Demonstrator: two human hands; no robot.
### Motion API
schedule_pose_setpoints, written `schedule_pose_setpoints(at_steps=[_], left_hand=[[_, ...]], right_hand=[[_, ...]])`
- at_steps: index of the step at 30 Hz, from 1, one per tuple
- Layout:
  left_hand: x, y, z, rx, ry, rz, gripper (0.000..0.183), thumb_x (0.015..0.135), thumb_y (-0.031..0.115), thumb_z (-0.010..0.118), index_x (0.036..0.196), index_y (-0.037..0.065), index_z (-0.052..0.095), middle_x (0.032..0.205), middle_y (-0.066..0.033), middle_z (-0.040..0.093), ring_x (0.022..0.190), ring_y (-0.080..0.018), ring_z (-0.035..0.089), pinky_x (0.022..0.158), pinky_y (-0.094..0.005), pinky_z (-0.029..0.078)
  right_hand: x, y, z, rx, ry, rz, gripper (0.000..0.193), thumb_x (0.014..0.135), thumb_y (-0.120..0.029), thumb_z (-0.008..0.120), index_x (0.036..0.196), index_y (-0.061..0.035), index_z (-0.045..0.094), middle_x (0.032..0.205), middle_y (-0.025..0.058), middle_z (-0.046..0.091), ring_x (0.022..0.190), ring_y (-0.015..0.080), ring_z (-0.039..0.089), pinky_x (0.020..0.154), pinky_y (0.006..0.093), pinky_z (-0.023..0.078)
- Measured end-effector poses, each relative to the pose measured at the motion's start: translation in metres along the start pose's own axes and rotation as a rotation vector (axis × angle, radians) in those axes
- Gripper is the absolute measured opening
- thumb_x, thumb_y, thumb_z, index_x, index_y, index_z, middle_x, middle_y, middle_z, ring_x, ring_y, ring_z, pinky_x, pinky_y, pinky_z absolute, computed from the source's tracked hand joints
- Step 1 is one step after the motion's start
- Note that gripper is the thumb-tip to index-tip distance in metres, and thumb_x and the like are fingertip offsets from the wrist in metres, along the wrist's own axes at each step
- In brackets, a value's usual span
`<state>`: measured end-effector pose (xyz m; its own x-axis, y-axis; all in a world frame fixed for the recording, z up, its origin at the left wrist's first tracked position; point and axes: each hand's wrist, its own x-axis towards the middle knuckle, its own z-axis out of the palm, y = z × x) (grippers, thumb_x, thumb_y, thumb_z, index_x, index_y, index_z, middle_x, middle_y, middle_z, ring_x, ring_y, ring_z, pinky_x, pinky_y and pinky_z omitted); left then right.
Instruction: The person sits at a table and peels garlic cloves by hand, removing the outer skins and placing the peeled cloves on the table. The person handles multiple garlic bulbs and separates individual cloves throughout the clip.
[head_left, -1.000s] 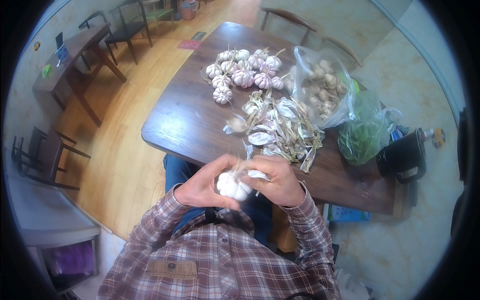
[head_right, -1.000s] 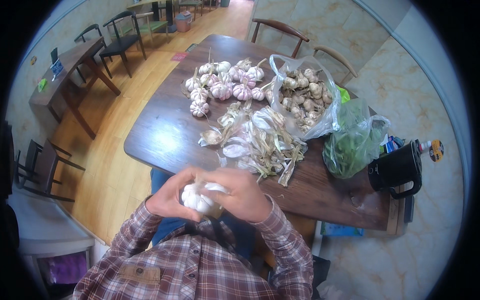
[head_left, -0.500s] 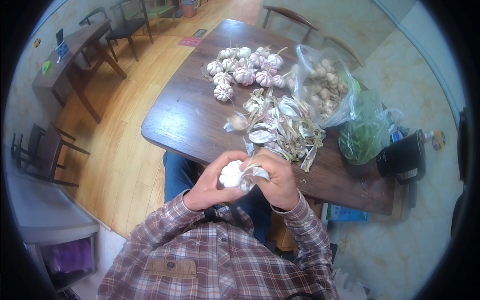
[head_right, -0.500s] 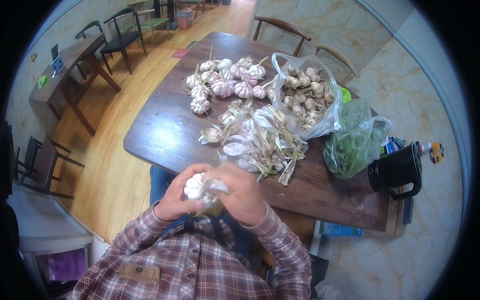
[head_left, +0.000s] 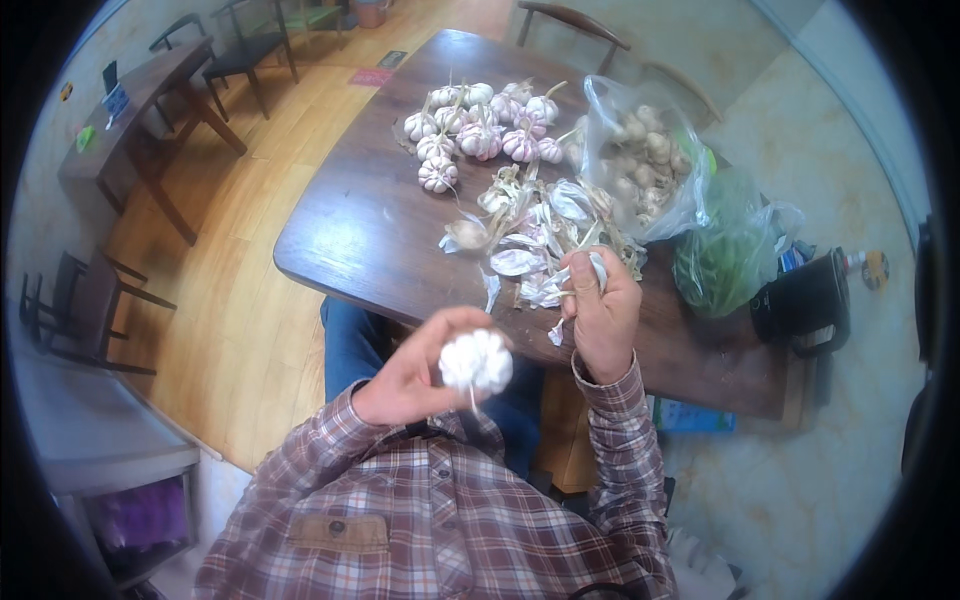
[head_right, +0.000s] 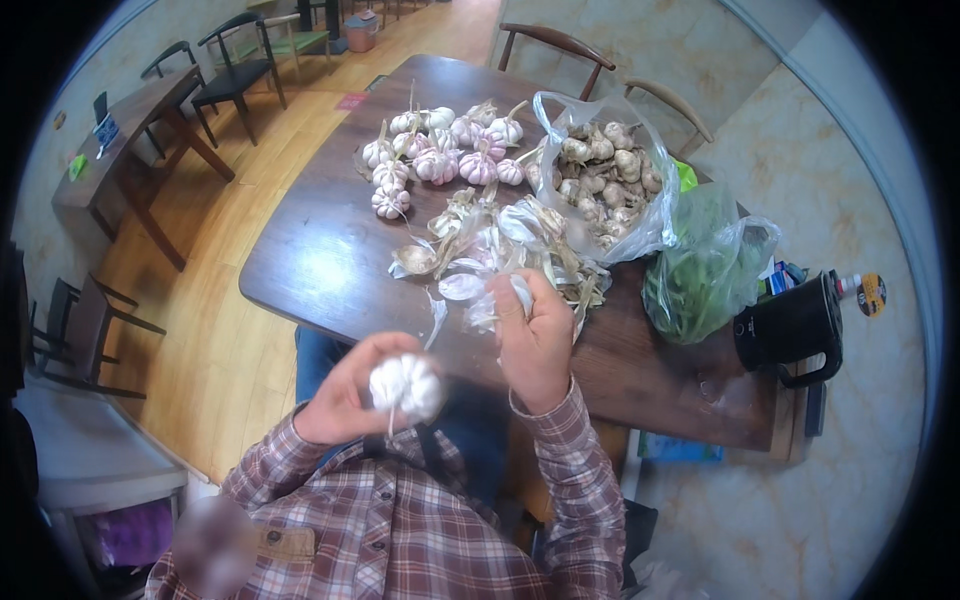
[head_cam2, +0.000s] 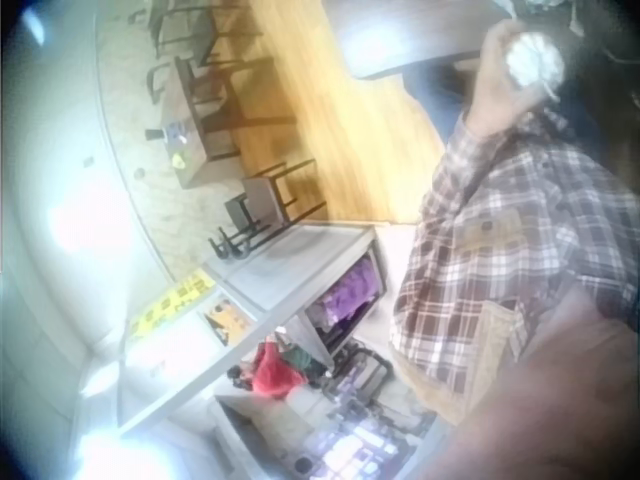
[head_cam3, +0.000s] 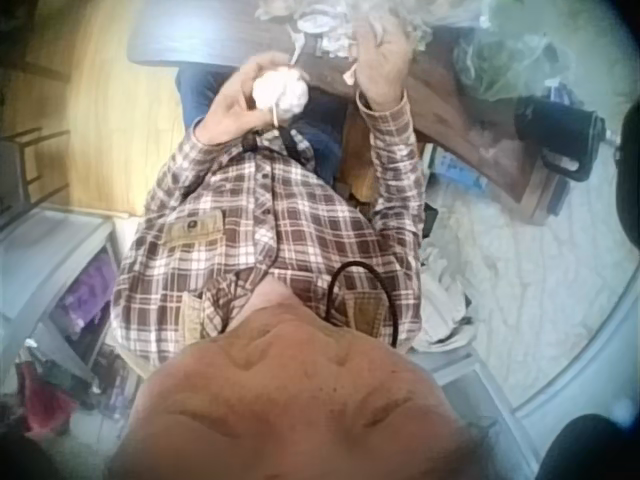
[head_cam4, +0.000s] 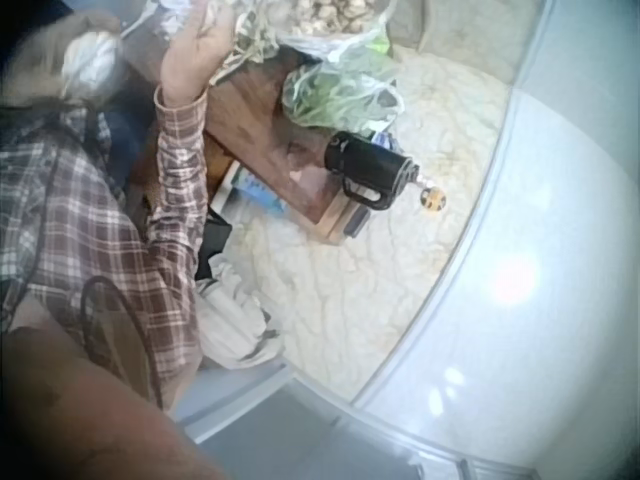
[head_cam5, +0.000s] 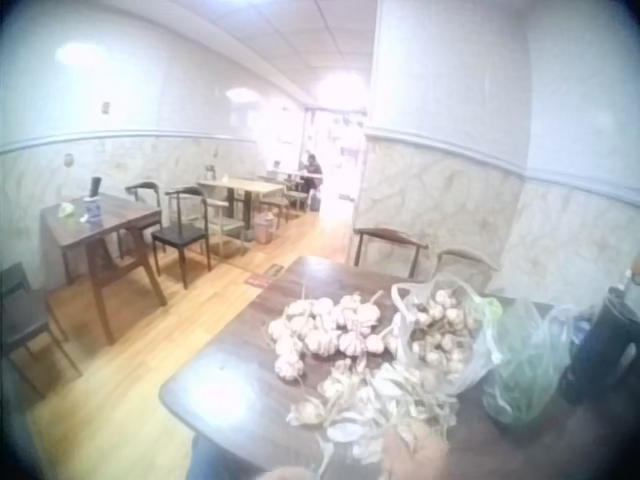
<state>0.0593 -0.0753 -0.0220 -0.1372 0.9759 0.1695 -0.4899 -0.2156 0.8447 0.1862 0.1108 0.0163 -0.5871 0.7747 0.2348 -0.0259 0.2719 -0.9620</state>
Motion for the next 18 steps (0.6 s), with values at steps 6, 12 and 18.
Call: schedule_pose_setpoints(at_steps=[6, 12, 18], left_hand=[[0.007, 0.016, -0.038, 0.357, 0.207, 0.040, 0.059, 0.084, -0.006, 0.067, 0.137, 0.001, 0.042, 0.125, -0.0060, 0.055, 0.115, -0.0136, 0.055, 0.099, -0.0287, 0.046], [0.057, 0.051, -0.118, 0.646, 0.416, 0.159, 0.045, 0.081, -0.002, 0.070, 0.122, -0.001, 0.052, 0.108, -0.0043, 0.060, 0.099, -0.0122, 0.058, 0.088, -0.0270, 0.048], [0.106, 0.065, -0.165, 0.854, 0.417, 0.077, 0.042, 0.087, -0.002, 0.062, 0.127, -0.002, 0.050, 0.110, -0.0064, 0.060, 0.098, -0.0118, 0.058, 0.077, -0.0268, 0.052]], right_hand=[[0.013, 0.009, -0.055, -0.550, 0.104, -0.134, 0.018, 0.091, -0.015, 0.065, 0.095, 0.0008, 0.058, 0.081, 0.0198, 0.060, 0.072, 0.0348, 0.058, 0.066, 0.0424, 0.046], [0.024, 0.004, -0.099, -0.888, -0.015, -0.166, 0.024, 0.088, -0.021, 0.068, 0.099, -0.0011, 0.059, 0.088, 0.0179, 0.059, 0.081, 0.0372, 0.059, 0.070, 0.0426, 0.048], [0.033, 0.024, -0.116, -0.970, 0.089, -0.367, 0.013, 0.086, -0.013, 0.067, 0.079, -0.0029, 0.063, 0.086, 0.0128, 0.061, 0.081, 0.0340, 0.060, 0.069, 0.0440, 0.047]])
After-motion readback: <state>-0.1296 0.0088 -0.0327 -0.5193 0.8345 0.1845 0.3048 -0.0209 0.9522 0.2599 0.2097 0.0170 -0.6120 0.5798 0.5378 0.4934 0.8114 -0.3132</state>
